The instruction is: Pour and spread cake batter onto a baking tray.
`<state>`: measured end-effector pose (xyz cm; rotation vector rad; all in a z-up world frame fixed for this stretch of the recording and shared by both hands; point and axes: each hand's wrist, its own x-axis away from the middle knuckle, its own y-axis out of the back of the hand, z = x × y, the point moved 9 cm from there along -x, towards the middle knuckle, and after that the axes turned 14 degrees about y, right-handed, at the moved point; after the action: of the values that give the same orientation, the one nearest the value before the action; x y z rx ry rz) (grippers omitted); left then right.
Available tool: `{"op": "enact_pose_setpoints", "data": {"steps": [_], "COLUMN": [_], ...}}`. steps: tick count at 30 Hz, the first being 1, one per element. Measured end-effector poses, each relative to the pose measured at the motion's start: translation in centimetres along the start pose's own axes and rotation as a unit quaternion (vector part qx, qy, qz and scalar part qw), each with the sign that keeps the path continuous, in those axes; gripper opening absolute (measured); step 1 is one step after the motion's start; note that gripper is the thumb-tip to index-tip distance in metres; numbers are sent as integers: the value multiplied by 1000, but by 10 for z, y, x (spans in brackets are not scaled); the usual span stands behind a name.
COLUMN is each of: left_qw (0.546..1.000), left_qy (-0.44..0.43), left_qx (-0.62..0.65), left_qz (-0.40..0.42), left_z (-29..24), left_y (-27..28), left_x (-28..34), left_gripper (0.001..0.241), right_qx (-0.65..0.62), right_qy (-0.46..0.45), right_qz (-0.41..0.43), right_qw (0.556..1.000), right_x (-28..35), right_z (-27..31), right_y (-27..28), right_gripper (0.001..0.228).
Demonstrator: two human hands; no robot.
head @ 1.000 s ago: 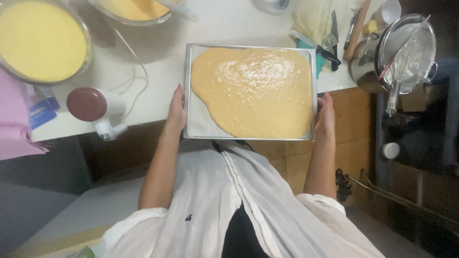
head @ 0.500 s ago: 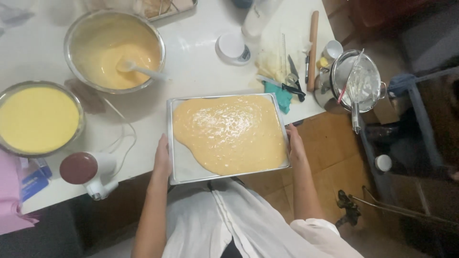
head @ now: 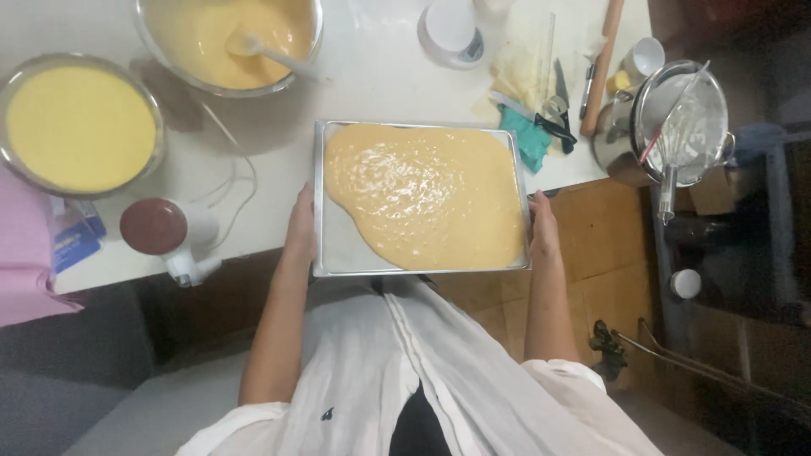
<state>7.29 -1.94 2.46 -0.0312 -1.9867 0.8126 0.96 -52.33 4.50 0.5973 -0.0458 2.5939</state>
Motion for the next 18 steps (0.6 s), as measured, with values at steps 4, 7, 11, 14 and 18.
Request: {"op": "enact_pose_setpoints", "data": {"steps": [4, 7, 11, 14, 18], "left_qw": [1000, 1000, 998, 994, 985], "left_qy": [0, -12, -59, -110, -172], "left_qx": [3, 1, -3, -12, -23], "left_qz": [-10, -12, -11, -21, -5], "left_z": [2, 0, 2, -3, -13], "left_y": [9, 6, 12, 20, 19], "left_x": [-11, -6, -11, -25, -48], "left_gripper": [58, 57, 57, 56, 54], "right_qx": [4, 14, -27, -87, -106], "right_qy": [-6, -3, 40, 99, 183], "right_qz": [1, -1, -26, -27, -20], "right_qw": [1000, 1000, 998, 991, 977], "right_x": [-1, 5, 10, -3, 5], "right_z": [5, 11, 10, 2, 36], "right_y": [-1, -6, -11, -3, -9], "right_gripper": [73, 74, 71, 66, 62]}}
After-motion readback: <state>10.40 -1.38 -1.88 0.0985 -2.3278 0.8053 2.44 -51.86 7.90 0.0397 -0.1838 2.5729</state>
